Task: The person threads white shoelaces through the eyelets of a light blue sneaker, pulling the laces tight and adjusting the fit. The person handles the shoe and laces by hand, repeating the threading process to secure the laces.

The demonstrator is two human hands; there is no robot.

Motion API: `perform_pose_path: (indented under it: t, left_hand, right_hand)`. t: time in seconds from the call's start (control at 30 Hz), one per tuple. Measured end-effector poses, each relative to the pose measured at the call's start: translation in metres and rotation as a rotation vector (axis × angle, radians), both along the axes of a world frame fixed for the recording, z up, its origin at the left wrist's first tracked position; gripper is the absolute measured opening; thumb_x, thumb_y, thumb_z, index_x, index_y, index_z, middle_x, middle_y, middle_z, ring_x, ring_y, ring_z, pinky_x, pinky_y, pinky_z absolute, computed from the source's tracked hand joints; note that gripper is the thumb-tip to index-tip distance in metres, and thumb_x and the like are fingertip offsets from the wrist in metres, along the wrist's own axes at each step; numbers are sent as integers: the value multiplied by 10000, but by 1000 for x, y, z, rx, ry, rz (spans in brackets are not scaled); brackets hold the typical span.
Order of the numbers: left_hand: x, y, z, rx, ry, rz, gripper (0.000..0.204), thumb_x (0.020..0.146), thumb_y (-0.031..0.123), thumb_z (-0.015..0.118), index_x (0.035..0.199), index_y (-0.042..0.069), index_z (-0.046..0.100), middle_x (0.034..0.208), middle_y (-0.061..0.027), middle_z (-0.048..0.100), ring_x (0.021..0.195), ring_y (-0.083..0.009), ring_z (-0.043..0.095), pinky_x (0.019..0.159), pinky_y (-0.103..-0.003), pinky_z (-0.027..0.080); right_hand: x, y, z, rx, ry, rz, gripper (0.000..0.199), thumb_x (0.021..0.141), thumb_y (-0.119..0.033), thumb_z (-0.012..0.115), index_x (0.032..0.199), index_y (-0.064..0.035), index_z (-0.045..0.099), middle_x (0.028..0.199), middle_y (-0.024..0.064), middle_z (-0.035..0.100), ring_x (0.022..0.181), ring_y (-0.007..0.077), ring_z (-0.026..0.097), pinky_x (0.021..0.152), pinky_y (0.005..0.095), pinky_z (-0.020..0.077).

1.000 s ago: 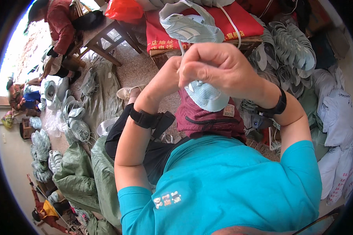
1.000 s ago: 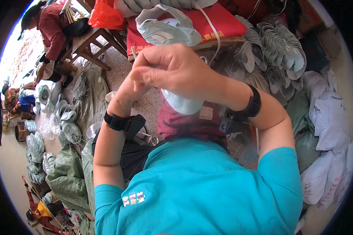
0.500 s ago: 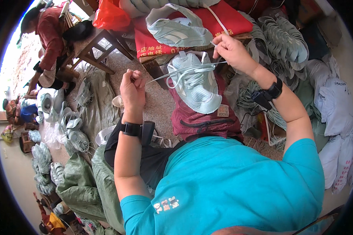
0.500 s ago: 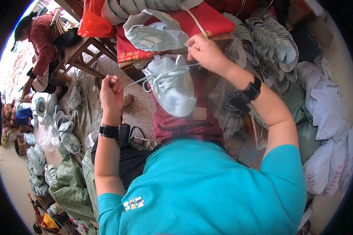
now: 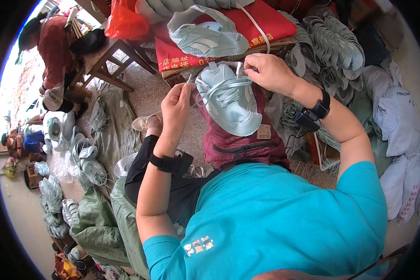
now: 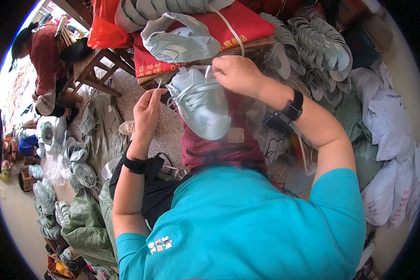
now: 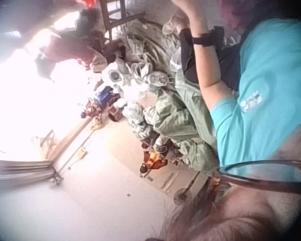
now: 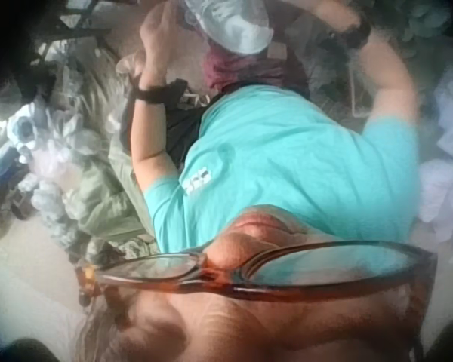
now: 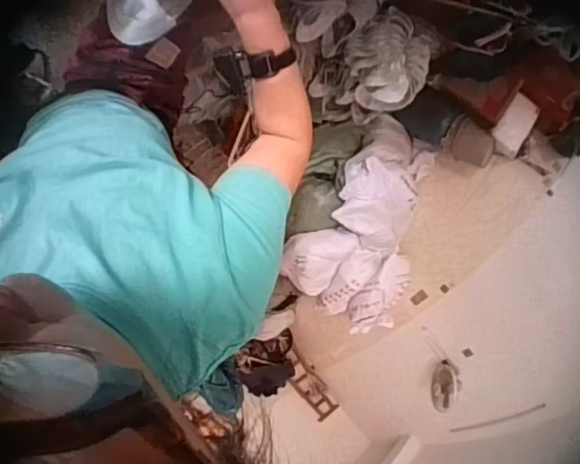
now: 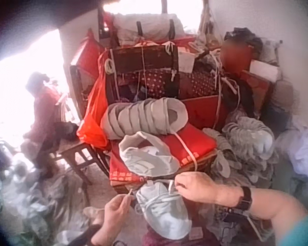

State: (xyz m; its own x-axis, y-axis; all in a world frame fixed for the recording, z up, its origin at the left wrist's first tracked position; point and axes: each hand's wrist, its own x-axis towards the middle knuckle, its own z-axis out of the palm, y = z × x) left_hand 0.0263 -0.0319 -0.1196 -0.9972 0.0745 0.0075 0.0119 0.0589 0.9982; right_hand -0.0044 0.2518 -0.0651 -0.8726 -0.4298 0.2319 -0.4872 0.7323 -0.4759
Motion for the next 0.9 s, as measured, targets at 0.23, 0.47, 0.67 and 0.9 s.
perform_pose_path:
  t: [0.23,0.47,0.67,0.9]
  left_hand:
    - [3,8,-3,-135,24,25,227,980,191,594,989,-15,691,794,44,621,668,-24,491,580,-194,390]
    - [-2,2,-8,-59,-150,-57,176,911,159,615,868,7,693,715,23,599,623,-47,504,557,-204,383]
    - [-9,15,-5,-386,15,-6,149,830,138,633,767,3,639,624,-21,553,569,-110,498,540,-285,419]
    - [-28,-3,28,-615,357,-193,205,812,89,714,1006,56,657,865,-35,572,759,-147,541,689,-293,468]
  right_hand:
    - [2,-15,5,295,208,98,115,837,-91,589,905,-26,523,798,149,623,774,335,640,661,434,517]
    - [-4,-16,19,358,-136,65,254,897,-93,559,1130,-26,482,874,194,671,832,366,665,688,465,517]
    - [-20,-8,8,141,-190,190,283,903,-89,514,1174,-9,490,870,211,662,848,390,656,756,470,501]
    - [-41,6,19,54,-465,330,214,889,-75,542,1086,6,554,875,122,671,767,214,658,710,345,516]
